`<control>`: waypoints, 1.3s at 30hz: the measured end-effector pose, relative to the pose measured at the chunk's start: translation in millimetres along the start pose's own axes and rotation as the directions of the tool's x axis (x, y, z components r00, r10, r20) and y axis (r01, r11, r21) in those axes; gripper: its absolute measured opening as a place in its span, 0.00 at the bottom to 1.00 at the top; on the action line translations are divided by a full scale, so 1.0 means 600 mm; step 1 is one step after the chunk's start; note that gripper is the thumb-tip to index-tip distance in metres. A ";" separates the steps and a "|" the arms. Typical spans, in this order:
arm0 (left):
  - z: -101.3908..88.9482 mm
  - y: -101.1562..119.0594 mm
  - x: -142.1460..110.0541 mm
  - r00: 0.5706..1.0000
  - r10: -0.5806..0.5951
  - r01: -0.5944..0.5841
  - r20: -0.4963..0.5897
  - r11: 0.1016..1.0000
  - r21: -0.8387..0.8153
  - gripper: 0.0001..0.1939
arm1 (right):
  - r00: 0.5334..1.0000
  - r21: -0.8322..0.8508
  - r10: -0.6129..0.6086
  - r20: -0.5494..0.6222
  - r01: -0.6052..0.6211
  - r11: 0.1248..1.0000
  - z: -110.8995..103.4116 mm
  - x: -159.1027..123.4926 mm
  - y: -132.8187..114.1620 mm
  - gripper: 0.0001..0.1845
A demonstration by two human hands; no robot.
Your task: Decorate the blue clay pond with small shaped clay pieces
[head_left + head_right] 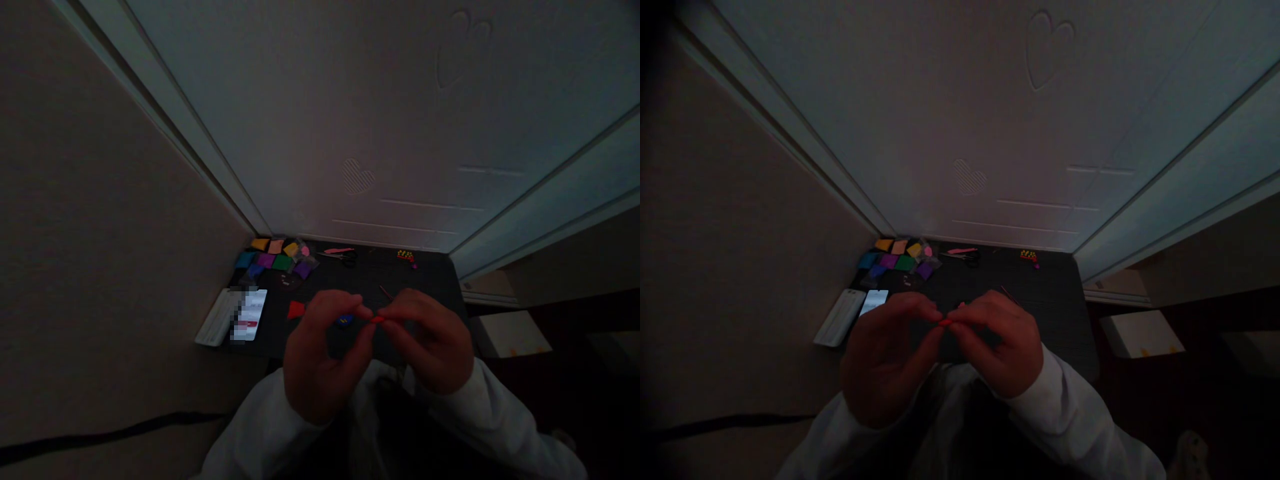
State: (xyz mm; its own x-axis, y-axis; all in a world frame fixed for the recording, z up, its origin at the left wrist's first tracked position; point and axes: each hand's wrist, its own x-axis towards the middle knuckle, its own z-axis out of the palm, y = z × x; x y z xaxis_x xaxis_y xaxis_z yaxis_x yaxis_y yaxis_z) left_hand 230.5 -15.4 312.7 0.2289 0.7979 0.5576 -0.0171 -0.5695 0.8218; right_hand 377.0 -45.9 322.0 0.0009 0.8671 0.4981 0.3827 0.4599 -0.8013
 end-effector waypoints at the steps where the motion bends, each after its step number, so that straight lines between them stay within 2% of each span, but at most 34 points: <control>1: 0.000 -0.001 0.001 1.000 0.004 -0.004 0.000 1.000 0.001 0.28 | 1.000 0.005 -0.002 -0.002 0.002 1.000 0.000 0.000 0.001 0.12; 8: 0.003 -0.002 0.002 1.000 0.020 -0.021 -0.011 0.999 -0.027 0.29 | 1.000 -0.001 -0.002 -0.012 0.002 1.000 -0.001 0.000 0.002 0.12; 10: 0.003 -0.001 0.003 1.000 -0.025 0.024 -0.015 0.999 -0.036 0.27 | 1.000 -0.008 -0.008 -0.019 0.008 1.000 -0.001 0.001 0.002 0.12; 13: 0.004 0.002 0.006 0.987 -0.161 0.160 -0.010 0.984 -0.075 0.26 | 0.999 -0.024 -0.016 -0.029 0.016 1.000 0.000 0.003 0.004 0.12; 19: 0.008 0.010 0.014 0.921 -0.381 0.389 0.082 0.881 -0.269 0.23 | 0.998 -0.016 -0.052 -0.018 0.052 0.999 0.001 0.004 0.008 0.13; 23: 0.006 0.012 0.017 0.897 -0.432 0.437 0.090 0.839 -0.326 0.21 | 0.999 -0.031 -0.044 -0.017 0.043 0.999 0.000 0.000 0.011 0.15; 30: 0.004 0.001 0.015 0.883 -0.461 0.458 0.090 0.801 -0.386 0.19 | 1.000 -0.014 -0.019 -0.024 0.019 1.000 -0.002 -0.005 0.017 0.15; 34: 0.001 -0.007 0.013 0.863 -0.490 0.502 0.125 0.799 -0.331 0.14 | 1.000 -0.013 0.005 -0.019 -0.005 1.000 -0.004 -0.007 0.018 0.14; 39: -0.004 -0.015 0.021 0.864 -0.483 0.497 0.141 0.862 -0.097 0.10 | 0.999 -0.004 0.021 -0.032 -0.021 1.000 -0.004 -0.004 0.020 0.14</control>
State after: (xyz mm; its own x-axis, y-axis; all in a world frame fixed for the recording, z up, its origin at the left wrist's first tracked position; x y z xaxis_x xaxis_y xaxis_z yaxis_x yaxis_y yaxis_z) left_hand 231.2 0.3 312.9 0.3429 0.9368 0.0688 0.0044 -0.0748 0.9972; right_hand 384.0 -42.9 311.7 0.0381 0.8700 0.4916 0.3862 0.4409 -0.8102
